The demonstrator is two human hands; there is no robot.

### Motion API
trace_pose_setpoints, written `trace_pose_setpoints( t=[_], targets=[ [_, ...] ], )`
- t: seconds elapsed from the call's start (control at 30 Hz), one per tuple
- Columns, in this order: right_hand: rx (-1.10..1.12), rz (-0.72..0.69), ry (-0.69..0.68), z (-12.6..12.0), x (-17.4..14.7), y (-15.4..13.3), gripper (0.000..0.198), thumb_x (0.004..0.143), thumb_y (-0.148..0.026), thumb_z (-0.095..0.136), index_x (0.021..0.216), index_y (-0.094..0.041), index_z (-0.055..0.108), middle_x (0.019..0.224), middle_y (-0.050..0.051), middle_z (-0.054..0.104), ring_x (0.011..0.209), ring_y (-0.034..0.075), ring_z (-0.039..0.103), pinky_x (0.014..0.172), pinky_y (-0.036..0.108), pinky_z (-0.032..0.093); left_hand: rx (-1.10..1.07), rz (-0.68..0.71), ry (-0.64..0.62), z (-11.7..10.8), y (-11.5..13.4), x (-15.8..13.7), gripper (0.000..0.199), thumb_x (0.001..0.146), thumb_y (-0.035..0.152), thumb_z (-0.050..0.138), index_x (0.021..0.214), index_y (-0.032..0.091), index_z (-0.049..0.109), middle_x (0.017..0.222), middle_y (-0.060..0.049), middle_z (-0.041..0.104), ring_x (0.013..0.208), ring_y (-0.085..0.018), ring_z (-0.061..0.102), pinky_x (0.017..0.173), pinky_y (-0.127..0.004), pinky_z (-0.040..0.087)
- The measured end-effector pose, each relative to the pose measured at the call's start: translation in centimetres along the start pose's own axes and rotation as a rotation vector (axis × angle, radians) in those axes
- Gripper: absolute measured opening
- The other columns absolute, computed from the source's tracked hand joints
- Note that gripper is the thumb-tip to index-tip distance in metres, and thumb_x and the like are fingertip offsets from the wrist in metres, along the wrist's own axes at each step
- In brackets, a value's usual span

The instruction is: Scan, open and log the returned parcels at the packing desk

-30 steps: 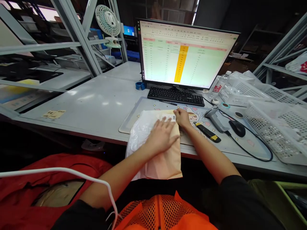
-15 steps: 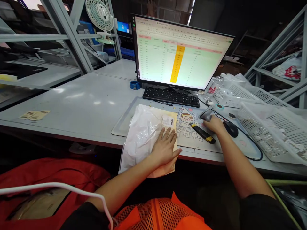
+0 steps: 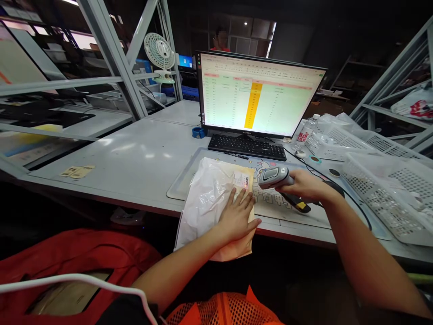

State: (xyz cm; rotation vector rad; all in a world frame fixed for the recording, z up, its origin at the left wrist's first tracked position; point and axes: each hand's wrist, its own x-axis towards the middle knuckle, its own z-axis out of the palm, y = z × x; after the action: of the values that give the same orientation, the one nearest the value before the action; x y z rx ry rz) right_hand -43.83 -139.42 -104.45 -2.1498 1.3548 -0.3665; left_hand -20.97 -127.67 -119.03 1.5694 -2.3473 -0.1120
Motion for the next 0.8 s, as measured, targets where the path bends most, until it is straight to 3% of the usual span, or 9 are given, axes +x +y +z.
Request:
trace_pose_setpoints(
  t=[0.1, 0.17, 0.27, 0.4, 0.57, 0.8],
  targets=[
    [-0.081, -0.054, -0.058, 0.5, 0.8, 0.0, 0.021, 0.076, -0.038, 0.080, 0.090, -0.023, 0.081, 0.079, 0.002, 0.073, 0.074, 0.022, 0.066, 0.066, 0.031, 0.050, -0.038, 0.004, -0.014, -0.7, 0.1, 0.0, 0.078, 0.107, 0.068, 0.042, 0.163, 0.014, 0.044, 0.172, -0.010, 0.034, 0.165, -0.033, 0.014, 0.136, -0.061, -0.003],
    [-0.128, -0.053, 0.078, 0.7, 2.0, 1.5, 0.024, 0.079, -0.037, 0.078, 0.098, -0.022, 0.081, 0.090, 0.003, 0.076, 0.086, 0.026, 0.069, 0.077, 0.033, 0.052, -0.068, 0.016, 0.020, -1.9, -0.2, -0.4, 0.073, 0.106, 0.066, 0.046, 0.160, 0.017, 0.049, 0.172, -0.007, 0.037, 0.164, -0.033, 0.018, 0.137, -0.060, 0.002],
    [-0.260, 0.096, 0.258, 0.6, 3.4, 4.5, 0.024, 0.083, -0.035, 0.076, 0.102, -0.020, 0.079, 0.094, 0.007, 0.077, 0.090, 0.028, 0.071, 0.083, 0.037, 0.053, -0.066, 0.027, 0.087, -4.2, -1.6, -1.9, 0.067, 0.105, 0.064, 0.051, 0.157, 0.022, 0.054, 0.171, -0.004, 0.039, 0.163, -0.033, 0.022, 0.137, -0.057, 0.010],
    [-0.322, 0.266, 0.426, 0.4, 3.5, 7.2, 0.028, 0.090, -0.039, 0.074, 0.112, -0.022, 0.077, 0.108, 0.012, 0.075, 0.105, 0.029, 0.071, 0.092, 0.043, 0.055, -0.005, -0.056, -0.043, -6.4, -5.3, -4.6, 0.069, 0.099, 0.064, 0.061, 0.158, 0.029, 0.053, 0.172, -0.004, 0.035, 0.163, -0.036, 0.024, 0.135, -0.063, 0.014],
    [-0.312, 0.291, 0.559, 0.6, 4.8, 7.3, 0.028, 0.102, -0.046, 0.068, 0.126, -0.032, 0.070, 0.141, 0.009, 0.063, 0.128, 0.025, 0.060, 0.106, 0.043, 0.053, 0.001, -0.292, -0.131, -6.2, -11.1, -6.7, 0.087, 0.094, 0.081, 0.055, 0.168, 0.039, 0.035, 0.178, 0.002, 0.012, 0.165, -0.038, 0.009, 0.135, -0.062, 0.012],
    [-0.299, 0.230, 0.526, 2.1, 11.8, 5.1, 0.042, 0.102, -0.047, 0.067, 0.133, -0.018, 0.065, 0.131, 0.012, 0.066, 0.117, 0.025, 0.065, 0.104, 0.048, 0.055, -0.038, -0.431, -0.083, -5.3, -15.5, -4.3, 0.091, 0.096, 0.081, 0.050, 0.170, 0.034, 0.030, 0.177, -0.003, 0.018, 0.165, -0.038, 0.012, 0.134, -0.058, 0.013]
  ],
)
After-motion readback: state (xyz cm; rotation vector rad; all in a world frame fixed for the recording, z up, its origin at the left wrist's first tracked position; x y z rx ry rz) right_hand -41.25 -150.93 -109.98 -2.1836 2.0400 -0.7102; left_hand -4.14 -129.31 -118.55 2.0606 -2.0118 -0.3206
